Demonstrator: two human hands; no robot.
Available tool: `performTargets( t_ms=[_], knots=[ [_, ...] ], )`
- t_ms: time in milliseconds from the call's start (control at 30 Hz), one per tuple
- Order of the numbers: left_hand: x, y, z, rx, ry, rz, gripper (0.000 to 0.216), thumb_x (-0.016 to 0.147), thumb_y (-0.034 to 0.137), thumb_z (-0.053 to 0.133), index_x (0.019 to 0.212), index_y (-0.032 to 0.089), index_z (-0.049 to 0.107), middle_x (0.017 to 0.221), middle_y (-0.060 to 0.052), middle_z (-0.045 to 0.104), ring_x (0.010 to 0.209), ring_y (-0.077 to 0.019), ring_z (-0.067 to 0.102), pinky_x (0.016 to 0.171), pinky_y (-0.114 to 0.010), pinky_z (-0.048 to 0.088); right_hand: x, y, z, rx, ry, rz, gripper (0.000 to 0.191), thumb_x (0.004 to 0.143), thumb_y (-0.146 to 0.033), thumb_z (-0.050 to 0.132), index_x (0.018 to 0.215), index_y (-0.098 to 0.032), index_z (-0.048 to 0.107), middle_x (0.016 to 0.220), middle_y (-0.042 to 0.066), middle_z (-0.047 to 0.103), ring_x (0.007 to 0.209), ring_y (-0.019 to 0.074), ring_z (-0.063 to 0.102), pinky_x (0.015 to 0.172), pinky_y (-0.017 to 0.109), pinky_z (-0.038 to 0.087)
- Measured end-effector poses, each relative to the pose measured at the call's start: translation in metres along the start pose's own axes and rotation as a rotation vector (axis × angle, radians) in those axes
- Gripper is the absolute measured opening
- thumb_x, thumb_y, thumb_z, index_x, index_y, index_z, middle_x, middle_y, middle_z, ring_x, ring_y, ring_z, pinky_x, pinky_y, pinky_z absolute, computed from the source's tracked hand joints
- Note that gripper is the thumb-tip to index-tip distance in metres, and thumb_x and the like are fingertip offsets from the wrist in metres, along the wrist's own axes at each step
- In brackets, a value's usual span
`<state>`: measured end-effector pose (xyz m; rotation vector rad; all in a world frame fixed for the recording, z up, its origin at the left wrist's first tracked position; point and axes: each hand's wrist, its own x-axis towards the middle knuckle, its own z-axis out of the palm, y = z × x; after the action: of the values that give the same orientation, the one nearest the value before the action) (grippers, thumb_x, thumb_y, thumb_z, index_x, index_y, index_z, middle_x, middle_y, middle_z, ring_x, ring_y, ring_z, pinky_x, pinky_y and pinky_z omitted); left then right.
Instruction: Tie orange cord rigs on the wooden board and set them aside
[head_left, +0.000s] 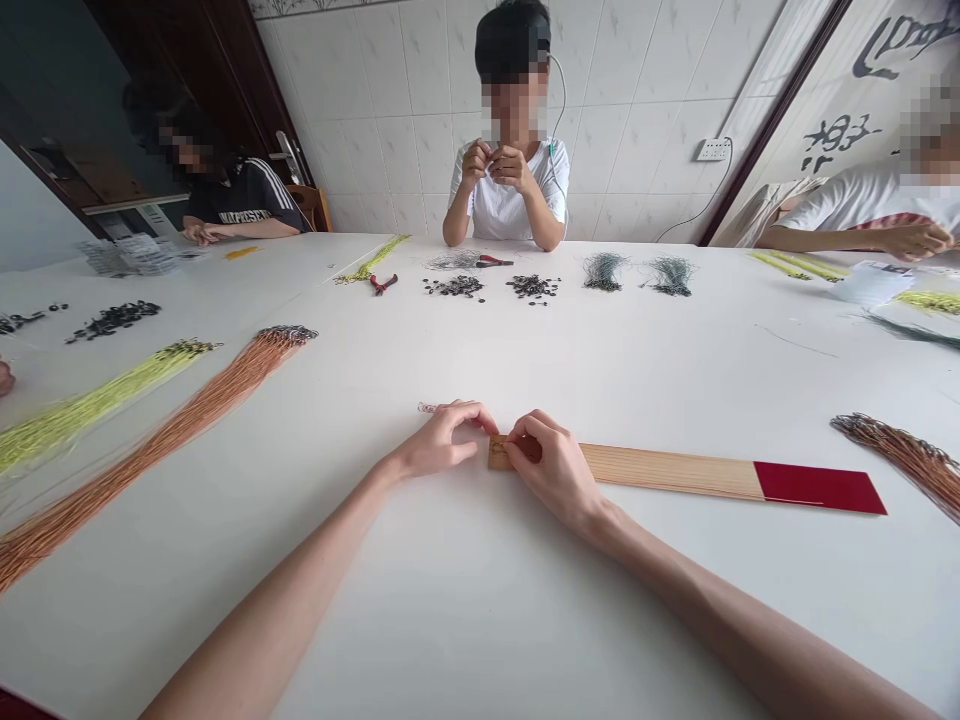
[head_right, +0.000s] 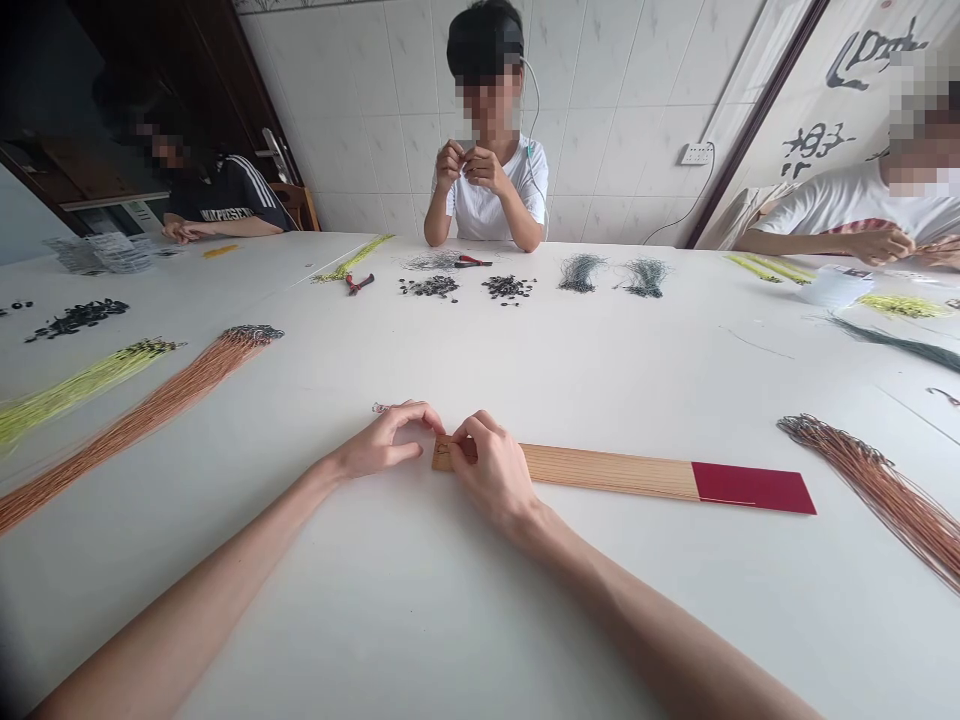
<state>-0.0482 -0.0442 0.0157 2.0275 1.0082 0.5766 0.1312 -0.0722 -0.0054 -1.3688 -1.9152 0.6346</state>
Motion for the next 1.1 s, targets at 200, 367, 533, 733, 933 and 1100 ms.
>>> performTargets(
  t_ms=[200, 367, 533, 733, 933, 1100],
  knots=[
    [-0.0005, -0.0011, 0.0005, -0.017, -0.003, -0.019, 0.032, 0.065, 0.003, 0.038, 0.085, 0.022, 0.055, 0.098, -0.001, 0.057, 0.104, -0.0191, 0.048, 0.091, -0.033, 0.038, -0.0020, -0.0017, 0.0007, -0.024, 0.012, -0.009, 0.016, 0.078, -0.018, 0.043, 0.062, -0.018, 0.043, 0.074, -0.001, 0.051, 0.053, 0.0072, 0.041, 0.052, 0.021, 0.034],
    [-0.0005, -0.0014, -0.0001, -0.037, -0.011, -0.029, 0.031, 0.066, 0.003, 0.038, 0.086, 0.021, 0.054, 0.099, -0.002, 0.057, 0.105, -0.0189, 0.048, 0.090, -0.032, 0.038, -0.0033, -0.0026, 0.0004, -0.035, 0.017, -0.016, 0.016, 0.078, -0.016, 0.043, 0.062, -0.018, 0.044, 0.074, -0.001, 0.050, 0.054, 0.0069, 0.041, 0.052, 0.021, 0.034],
    [-0.0004, -0.0007, -0.0006, -0.058, -0.014, -0.025, 0.031, 0.065, 0.003, 0.038, 0.086, 0.020, 0.054, 0.098, -0.002, 0.056, 0.105, -0.0185, 0.048, 0.092, -0.032, 0.037, -0.0038, -0.0020, 0.0004, -0.039, 0.020, -0.026, 0.015, 0.078, -0.016, 0.044, 0.063, -0.018, 0.043, 0.076, -0.001, 0.050, 0.054, 0.0069, 0.041, 0.051, 0.021, 0.033],
    [-0.0003, -0.0014, -0.0008, -0.050, -0.011, -0.035, 0.032, 0.065, 0.003, 0.038, 0.086, 0.020, 0.054, 0.098, -0.002, 0.056, 0.104, -0.0193, 0.049, 0.092, -0.034, 0.037, -0.0043, -0.0027, 0.0011, -0.054, 0.029, -0.043, 0.014, 0.078, -0.015, 0.044, 0.064, -0.019, 0.044, 0.075, -0.001, 0.049, 0.055, 0.0075, 0.040, 0.051, 0.021, 0.032],
    [0.0001, -0.0011, -0.0010, -0.057, -0.012, -0.038, 0.032, 0.064, 0.003, 0.038, 0.086, 0.020, 0.054, 0.098, -0.002, 0.056, 0.104, -0.0193, 0.049, 0.091, -0.033, 0.037, -0.0056, -0.0046, 0.0006, -0.065, 0.044, -0.058, 0.014, 0.078, -0.015, 0.044, 0.065, -0.018, 0.044, 0.075, -0.001, 0.049, 0.055, 0.0075, 0.038, 0.050, 0.021, 0.031],
    [0.0004, -0.0027, 0.0002, -0.045, 0.012, -0.046, 0.031, 0.064, 0.004, 0.038, 0.084, 0.020, 0.055, 0.096, -0.002, 0.057, 0.104, -0.0191, 0.049, 0.093, -0.033, 0.036, -0.0053, -0.0044, 0.0006, -0.068, 0.044, -0.061, 0.014, 0.078, -0.015, 0.044, 0.064, -0.018, 0.044, 0.075, -0.001, 0.049, 0.055, 0.0077, 0.038, 0.050, 0.021, 0.031]
  ],
)
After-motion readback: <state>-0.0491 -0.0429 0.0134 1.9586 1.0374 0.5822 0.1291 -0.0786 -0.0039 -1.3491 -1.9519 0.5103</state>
